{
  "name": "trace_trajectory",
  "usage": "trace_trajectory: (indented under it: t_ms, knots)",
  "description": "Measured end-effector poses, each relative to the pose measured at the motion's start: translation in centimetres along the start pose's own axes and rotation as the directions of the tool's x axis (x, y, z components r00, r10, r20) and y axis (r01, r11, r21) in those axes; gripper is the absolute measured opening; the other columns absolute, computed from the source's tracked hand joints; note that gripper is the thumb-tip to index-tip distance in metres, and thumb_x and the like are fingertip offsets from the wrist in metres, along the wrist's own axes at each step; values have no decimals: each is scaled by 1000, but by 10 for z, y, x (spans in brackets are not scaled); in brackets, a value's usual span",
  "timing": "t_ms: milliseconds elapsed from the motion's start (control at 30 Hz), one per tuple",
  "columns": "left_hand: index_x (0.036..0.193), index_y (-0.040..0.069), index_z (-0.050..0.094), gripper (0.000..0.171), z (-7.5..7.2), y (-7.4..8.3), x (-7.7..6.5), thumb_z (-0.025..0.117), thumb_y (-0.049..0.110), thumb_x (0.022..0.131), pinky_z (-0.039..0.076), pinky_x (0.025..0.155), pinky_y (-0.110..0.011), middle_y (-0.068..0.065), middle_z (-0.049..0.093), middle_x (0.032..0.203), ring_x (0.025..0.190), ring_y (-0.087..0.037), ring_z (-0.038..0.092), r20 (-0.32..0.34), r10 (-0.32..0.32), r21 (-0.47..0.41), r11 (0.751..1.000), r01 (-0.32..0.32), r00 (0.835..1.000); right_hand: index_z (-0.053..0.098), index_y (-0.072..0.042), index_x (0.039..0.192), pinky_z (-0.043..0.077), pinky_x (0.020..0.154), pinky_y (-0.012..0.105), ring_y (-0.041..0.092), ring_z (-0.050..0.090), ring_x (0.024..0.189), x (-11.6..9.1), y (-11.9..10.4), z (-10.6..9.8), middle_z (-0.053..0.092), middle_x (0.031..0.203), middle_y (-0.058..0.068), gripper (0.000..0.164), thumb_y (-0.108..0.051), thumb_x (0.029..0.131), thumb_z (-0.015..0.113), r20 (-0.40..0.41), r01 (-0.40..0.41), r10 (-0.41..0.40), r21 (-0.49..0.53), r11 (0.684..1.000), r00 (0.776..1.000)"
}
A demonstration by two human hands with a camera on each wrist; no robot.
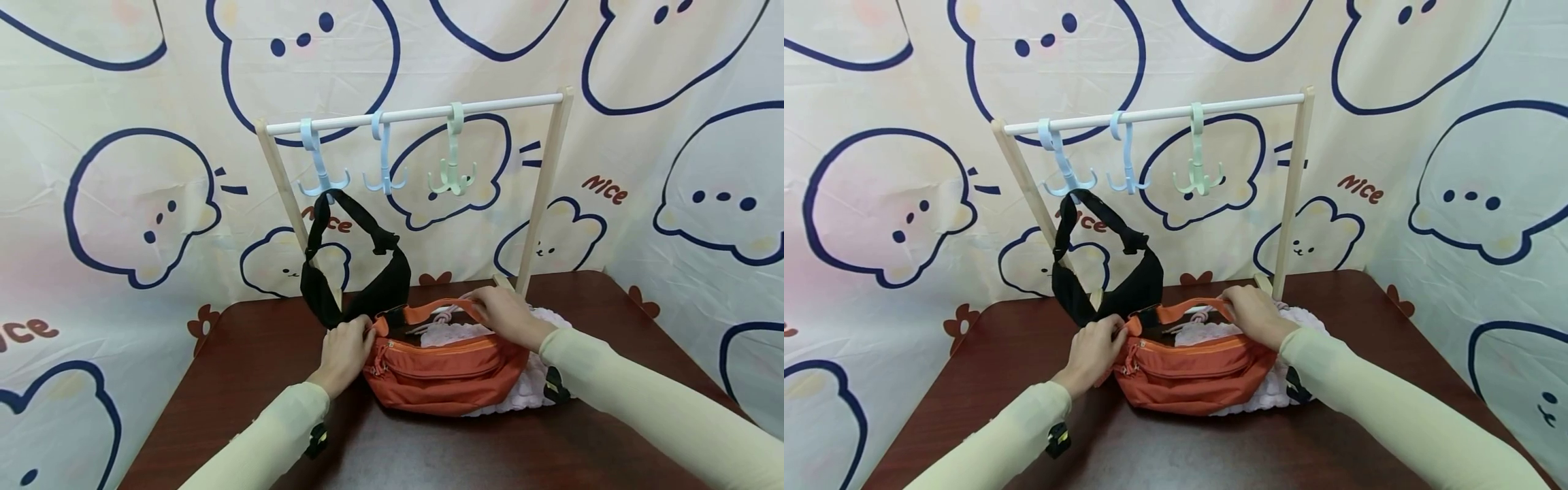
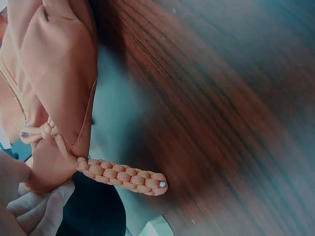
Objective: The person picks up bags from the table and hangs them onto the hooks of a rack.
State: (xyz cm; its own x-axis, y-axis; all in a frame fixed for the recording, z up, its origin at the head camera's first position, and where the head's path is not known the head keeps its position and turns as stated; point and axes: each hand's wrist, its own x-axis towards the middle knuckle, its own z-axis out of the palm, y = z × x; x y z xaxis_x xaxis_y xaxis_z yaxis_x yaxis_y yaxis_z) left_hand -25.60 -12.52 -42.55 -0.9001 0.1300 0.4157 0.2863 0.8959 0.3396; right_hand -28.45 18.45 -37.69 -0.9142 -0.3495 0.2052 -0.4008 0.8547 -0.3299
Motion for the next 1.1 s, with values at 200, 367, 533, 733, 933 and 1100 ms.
trace_trajectory:
  t_ms: [200, 367, 533, 733, 933, 1100]
  knots:
    - [88, 16, 68, 12, -5, 1, -3, 67, 23, 98, 48, 52, -36, -1, 68, 69, 55, -16, 60, -3, 8, -11, 1000, -8, 1000, 74, -10, 121, 48, 63, 29, 14, 59, 71, -4, 1, -3, 76, 100, 6, 24, -9, 99, 62, -25, 9, -10, -4, 1000, 1000]
    - [87, 16, 68, 11, -8, 2, -4, 67, 22, 97, 48, 54, -36, 0, 66, 68, 56, -15, 59, -6, 2, -35, 999, -2, 1000, 75, -10, 118, 48, 61, 29, 14, 59, 71, -7, 0, -5, 76, 101, 8, 22, -11, 99, 63, -45, 4, -5, -19, 1000, 999]
    - [85, 16, 66, 13, -11, 2, -5, 68, 22, 96, 45, 53, -35, 2, 61, 63, 54, -14, 56, -10, 0, -55, 998, -1, 1000, 75, -6, 114, 50, 62, 31, 15, 60, 72, -8, -2, -6, 76, 102, 10, 20, -12, 99, 64, -65, -2, 0, -24, 1000, 998]
    - [85, 15, 67, 13, -12, 2, -7, 67, 21, 96, 40, 51, -30, 5, 57, 61, 52, -11, 50, 1, -1, -63, 998, 1, 1000, 75, -6, 114, 50, 61, 31, 14, 60, 71, -11, -5, -8, 76, 100, 9, 20, -12, 99, 64, -64, 0, 0, -2, 1000, 998]
    - [87, 15, 68, 11, -14, 2, -9, 67, 21, 96, 38, 51, -29, 6, 56, 61, 51, -9, 47, -8, 7, -71, 997, -7, 1000, 74, -8, 113, 45, 55, 28, 12, 56, 62, -13, -5, -8, 74, 89, 5, 18, -14, 99, 64, -79, 11, -12, -4, 1000, 997]
    - [88, 16, 68, 10, -14, 3, -10, 67, 21, 96, 38, 52, -28, 7, 56, 62, 50, -8, 46, -22, 10, -72, 997, -12, 1000, 75, -9, 113, 44, 53, 27, 11, 55, 60, -15, -5, -8, 74, 87, 5, 18, -16, 99, 65, -100, 13, -14, -10, 1000, 995]
